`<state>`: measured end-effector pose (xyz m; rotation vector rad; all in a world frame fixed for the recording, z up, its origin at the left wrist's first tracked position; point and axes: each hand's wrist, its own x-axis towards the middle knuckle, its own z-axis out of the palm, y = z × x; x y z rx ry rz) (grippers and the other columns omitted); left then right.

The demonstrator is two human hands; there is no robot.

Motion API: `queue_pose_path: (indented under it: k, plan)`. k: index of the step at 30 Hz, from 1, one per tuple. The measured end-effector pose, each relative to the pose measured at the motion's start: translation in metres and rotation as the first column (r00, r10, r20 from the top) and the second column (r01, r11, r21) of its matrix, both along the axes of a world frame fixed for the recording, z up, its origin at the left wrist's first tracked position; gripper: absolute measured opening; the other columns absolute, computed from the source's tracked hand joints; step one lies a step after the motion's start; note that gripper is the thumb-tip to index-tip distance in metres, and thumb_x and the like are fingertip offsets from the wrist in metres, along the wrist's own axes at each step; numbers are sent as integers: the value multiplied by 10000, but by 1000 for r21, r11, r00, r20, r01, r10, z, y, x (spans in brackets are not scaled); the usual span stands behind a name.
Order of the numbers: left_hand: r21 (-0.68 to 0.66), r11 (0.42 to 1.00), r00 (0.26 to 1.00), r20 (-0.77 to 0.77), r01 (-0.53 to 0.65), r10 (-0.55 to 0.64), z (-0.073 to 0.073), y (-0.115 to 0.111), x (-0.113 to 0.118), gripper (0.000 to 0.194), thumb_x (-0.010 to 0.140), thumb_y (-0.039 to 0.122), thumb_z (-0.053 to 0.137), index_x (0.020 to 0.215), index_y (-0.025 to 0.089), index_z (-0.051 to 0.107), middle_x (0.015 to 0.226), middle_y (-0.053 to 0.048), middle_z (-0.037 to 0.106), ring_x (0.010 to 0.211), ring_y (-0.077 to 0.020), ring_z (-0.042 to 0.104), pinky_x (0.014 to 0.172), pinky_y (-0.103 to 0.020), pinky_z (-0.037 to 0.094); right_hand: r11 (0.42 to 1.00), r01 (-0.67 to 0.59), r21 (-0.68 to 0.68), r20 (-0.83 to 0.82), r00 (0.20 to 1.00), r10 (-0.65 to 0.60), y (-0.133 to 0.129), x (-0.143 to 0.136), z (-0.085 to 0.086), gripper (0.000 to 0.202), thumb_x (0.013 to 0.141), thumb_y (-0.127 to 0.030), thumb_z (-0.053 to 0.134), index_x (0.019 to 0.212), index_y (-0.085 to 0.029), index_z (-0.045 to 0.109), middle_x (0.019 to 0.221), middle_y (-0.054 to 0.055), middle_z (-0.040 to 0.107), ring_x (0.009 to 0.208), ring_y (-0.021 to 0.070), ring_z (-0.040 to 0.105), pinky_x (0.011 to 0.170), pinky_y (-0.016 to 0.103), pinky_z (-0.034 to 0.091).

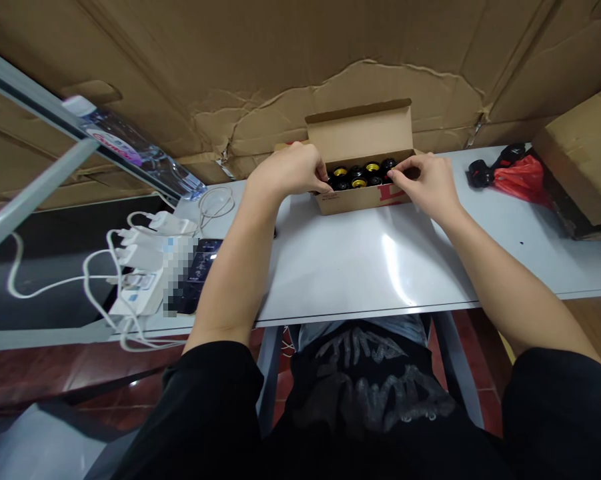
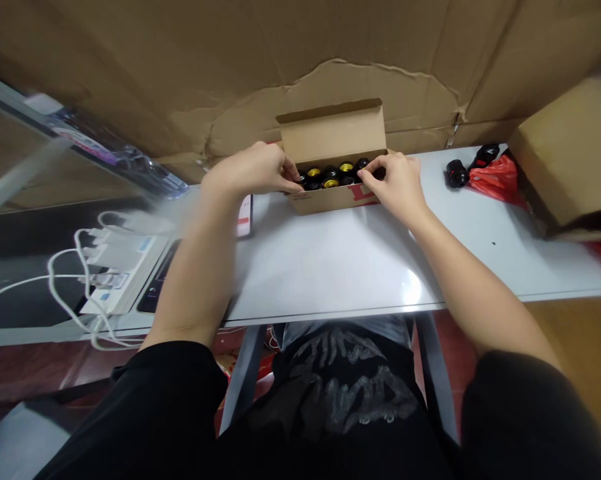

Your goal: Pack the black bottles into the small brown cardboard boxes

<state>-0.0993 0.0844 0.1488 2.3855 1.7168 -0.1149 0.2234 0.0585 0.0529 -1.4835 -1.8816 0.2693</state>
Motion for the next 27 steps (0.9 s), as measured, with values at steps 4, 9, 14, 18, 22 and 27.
queue_pose_path:
  k: [4,9,14,18,22,27]
  plan:
    - [39,998,998,29,48,-49,-3,2,-2,296,940,455,967,1184,290,993,1095,-44,962,1249,-352,880,1129,-412,699,999,23,28,38,999,-24,-3,-1,2,162,1157,-419,767,1075,-304,847,1165,133,946,1185,433,841,1259,676,584]
    - [98,981,961,205,166,-183,-9,9,-10,261,827,368,911,1070,292,970,903,-43,888,1071,-342,850,989,-426,708,999,47,17,118,992,-49,-9,-1,9,349,1233,-532,642,1385,-294,847,1265,168,931,1182,443,831,1152,633,634]
    - [140,981,943,289,132,-168,-3,7,-9,256,790,324,867,1031,292,948,866,-52,856,1053,-347,828,956,-449,664,999,39,21,104,994,-41,-13,-4,13,552,1256,-686,596,1596,-303,801,1296,185,932,1163,455,845,1147,644,640]
    - [181,979,922,356,95,-155,10,-2,-11,160,816,314,858,974,309,888,850,-14,823,1001,-290,762,952,-458,633,998,45,32,56,997,-47,-15,-5,13,644,1262,-766,555,1646,-304,785,1309,186,929,1135,450,859,1146,651,655]
    - [207,975,890,426,78,-162,16,-4,-17,147,833,318,844,973,314,802,823,20,748,950,-235,675,949,-450,596,998,36,48,0,999,-36,-16,-6,13,741,1268,-859,489,1658,-298,779,1280,179,905,1067,412,858,1034,590,700]
    - [148,985,795,585,87,-158,4,11,-23,212,898,380,867,1052,301,744,831,32,710,958,-199,645,937,-463,578,996,34,88,-96,995,-26,-13,-5,12,831,1271,-950,426,1656,-310,789,1256,167,892,1082,410,859,1025,607,718]
